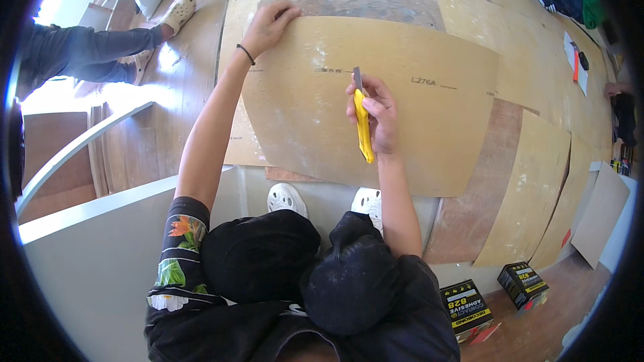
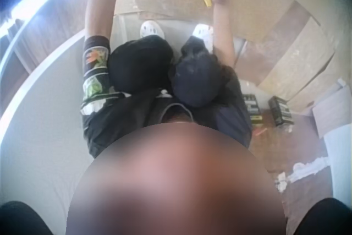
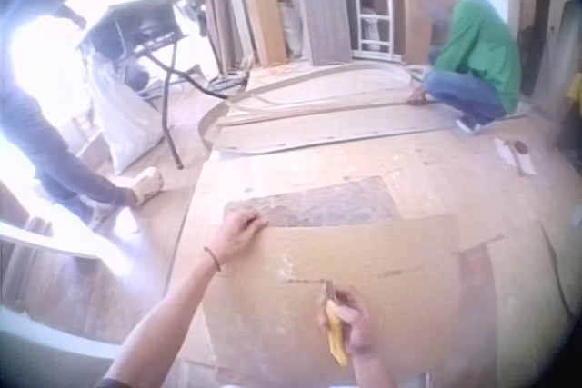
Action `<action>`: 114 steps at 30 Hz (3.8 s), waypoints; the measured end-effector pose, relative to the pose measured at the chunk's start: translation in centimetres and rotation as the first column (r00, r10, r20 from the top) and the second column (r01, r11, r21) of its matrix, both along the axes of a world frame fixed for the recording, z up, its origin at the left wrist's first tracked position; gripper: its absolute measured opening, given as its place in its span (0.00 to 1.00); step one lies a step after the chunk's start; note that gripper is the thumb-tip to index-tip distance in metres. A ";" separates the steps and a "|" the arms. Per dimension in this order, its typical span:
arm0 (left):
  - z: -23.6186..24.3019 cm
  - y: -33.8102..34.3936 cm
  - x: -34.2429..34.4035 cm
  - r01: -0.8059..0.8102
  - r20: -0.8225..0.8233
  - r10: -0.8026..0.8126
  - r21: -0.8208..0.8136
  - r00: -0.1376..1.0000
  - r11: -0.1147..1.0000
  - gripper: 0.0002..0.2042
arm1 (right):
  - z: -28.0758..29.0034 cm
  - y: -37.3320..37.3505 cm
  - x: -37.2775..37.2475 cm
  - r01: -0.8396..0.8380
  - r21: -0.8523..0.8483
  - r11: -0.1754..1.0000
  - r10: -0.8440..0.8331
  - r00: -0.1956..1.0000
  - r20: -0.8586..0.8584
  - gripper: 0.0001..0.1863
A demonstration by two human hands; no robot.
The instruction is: The person cuts a large sheet of plywood into smaller pieces using a utility knife. They then apply adhesive from a can to the cut pieces and smooth them with a red block. The person continues to cut and prepare additional pieces of plywood.
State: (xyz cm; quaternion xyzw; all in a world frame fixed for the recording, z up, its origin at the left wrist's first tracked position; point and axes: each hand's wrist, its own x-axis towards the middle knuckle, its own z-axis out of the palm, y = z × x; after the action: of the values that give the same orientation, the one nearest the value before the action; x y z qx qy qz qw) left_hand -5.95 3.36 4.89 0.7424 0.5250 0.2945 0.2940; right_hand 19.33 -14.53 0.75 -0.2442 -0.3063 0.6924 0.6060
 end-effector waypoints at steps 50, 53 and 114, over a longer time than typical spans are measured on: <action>2.5 -0.5 21.3 0.285 -0.355 -0.283 -0.048 0.891 0.957 0.22 | -2.5 -3.8 10.1 0.324 -0.174 0.930 -0.345 0.933 -0.107 0.22; 1.5 0.0 21.3 0.244 -0.307 -0.260 -0.092 0.915 0.965 0.20 | -3.2 -3.5 10.2 0.321 -0.179 0.930 -0.342 0.934 -0.101 0.23; -8.7 -2.9 -17.9 -0.787 0.088 0.782 0.055 0.617 0.615 0.10 | -1.7 -11.1 6.4 0.663 -0.135 0.736 -0.651 0.748 0.129 0.20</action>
State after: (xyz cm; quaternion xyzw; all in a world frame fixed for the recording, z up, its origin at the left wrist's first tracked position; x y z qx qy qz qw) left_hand -23.82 0.47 -3.76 0.4425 0.7745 0.4366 0.1171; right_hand 25.71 -25.61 -0.94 -0.4130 -0.1613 0.4484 0.7761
